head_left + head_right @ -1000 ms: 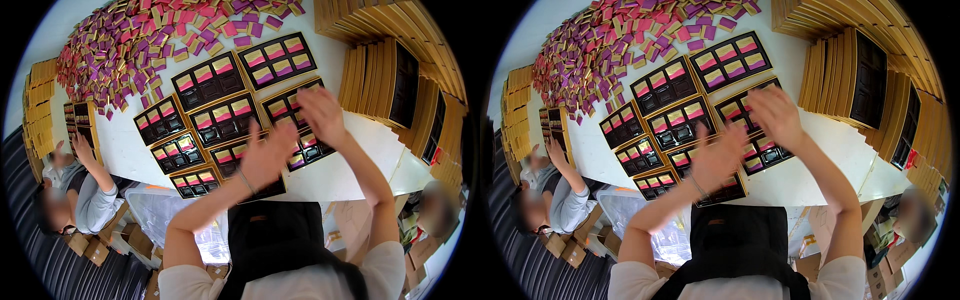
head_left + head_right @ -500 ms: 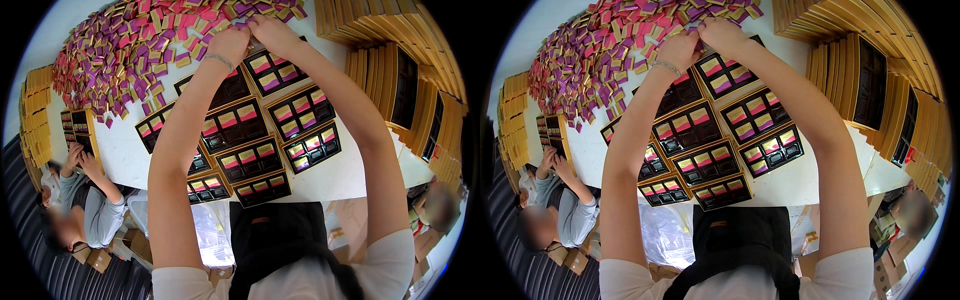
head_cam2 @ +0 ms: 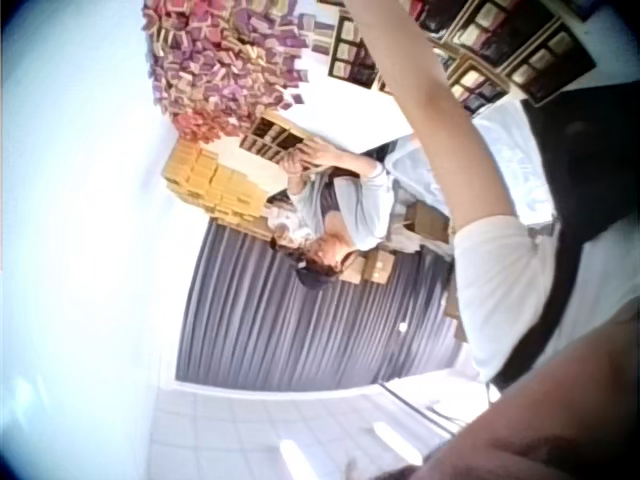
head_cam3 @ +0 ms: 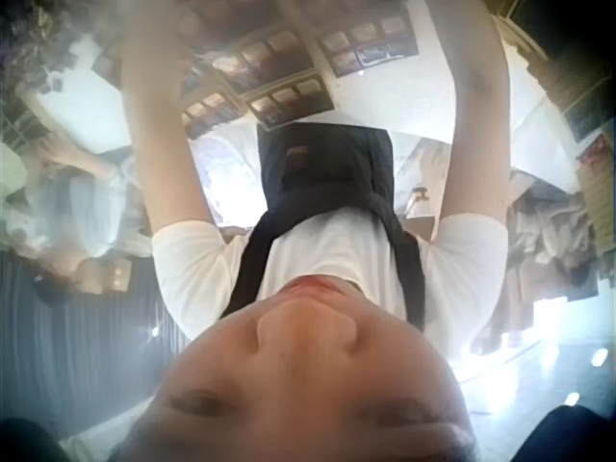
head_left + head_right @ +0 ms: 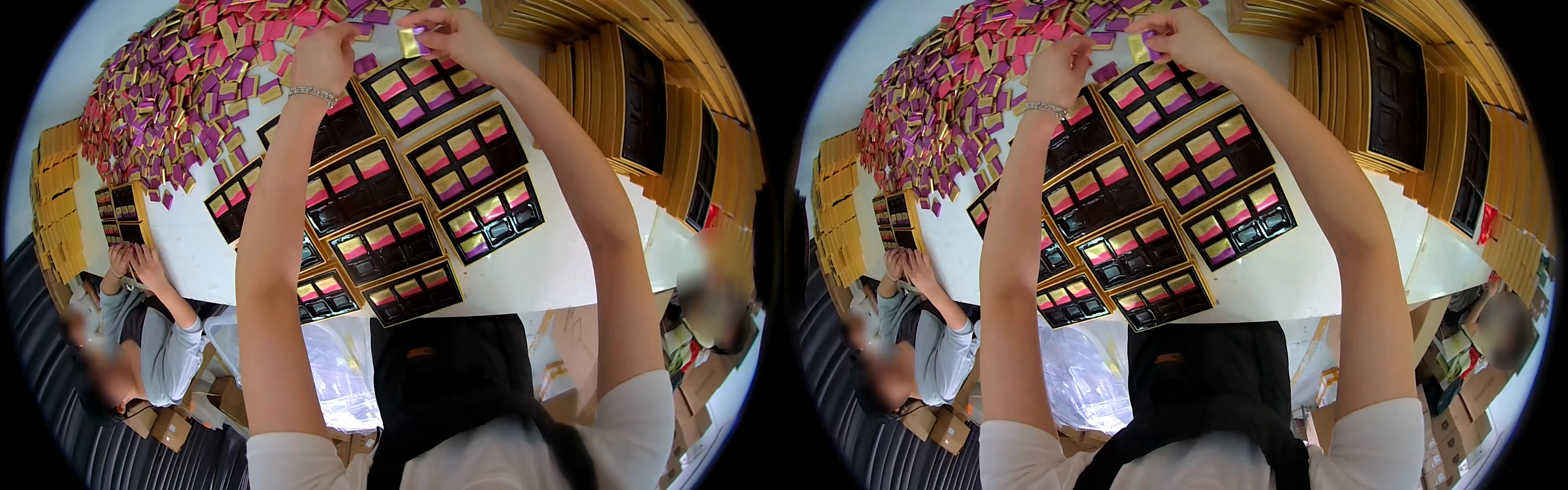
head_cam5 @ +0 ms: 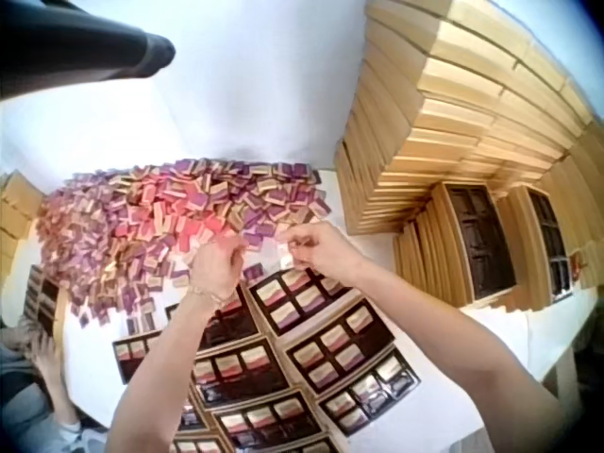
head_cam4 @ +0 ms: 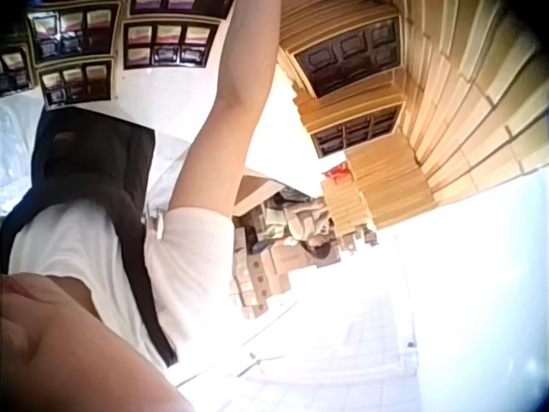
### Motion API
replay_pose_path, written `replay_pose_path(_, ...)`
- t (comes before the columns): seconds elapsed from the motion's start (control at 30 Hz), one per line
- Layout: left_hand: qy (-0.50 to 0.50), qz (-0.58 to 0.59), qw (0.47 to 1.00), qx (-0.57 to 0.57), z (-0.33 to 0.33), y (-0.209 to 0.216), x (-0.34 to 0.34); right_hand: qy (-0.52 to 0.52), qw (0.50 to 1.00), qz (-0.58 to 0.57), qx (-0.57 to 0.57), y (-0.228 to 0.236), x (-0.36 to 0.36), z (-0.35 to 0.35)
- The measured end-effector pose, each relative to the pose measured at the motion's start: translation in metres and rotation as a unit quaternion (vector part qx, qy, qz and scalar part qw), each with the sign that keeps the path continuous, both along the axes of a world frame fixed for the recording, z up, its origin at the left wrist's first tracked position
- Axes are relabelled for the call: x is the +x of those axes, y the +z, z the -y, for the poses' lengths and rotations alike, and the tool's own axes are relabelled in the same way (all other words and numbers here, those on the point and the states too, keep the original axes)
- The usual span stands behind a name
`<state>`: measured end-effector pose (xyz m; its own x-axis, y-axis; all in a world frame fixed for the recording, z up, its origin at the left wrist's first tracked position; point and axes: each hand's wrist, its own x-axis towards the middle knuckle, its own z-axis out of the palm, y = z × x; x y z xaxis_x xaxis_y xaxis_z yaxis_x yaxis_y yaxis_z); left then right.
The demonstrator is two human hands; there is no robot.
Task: The person places small, colorful rectangular items into the compartments of black trays with gold borders. They work systematically, filling multiple trays and then stacking them on the table. The person also handles clear plastic packaging and stacks of empty trays.
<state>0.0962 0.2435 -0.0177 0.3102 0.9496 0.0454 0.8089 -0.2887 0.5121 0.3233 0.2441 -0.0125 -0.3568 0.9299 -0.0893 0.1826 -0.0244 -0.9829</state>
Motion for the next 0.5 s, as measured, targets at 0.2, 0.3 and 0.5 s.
replay_pose_path(0.2, -0.162, -0.152, 0.975, -0.028, -0.008, 0.0, 0.016, -0.117, 0.965, 0.195, 0.132, 0.04, 0.042, 0.084)
replay_pose_path(0.3, -0.301, -0.177, 0.937, 0.019, -0.041, -0.023, -0.008, -0.182, 0.94, 0.26, 0.125, 0.049, 0.063, 0.137)
replay_pose_path(0.5, -0.215, -0.131, 0.968, -0.008, -0.038, -0.023, 0.011, -0.295, 0.944, 0.147, 0.016, 0.011, 0.089, 0.2)
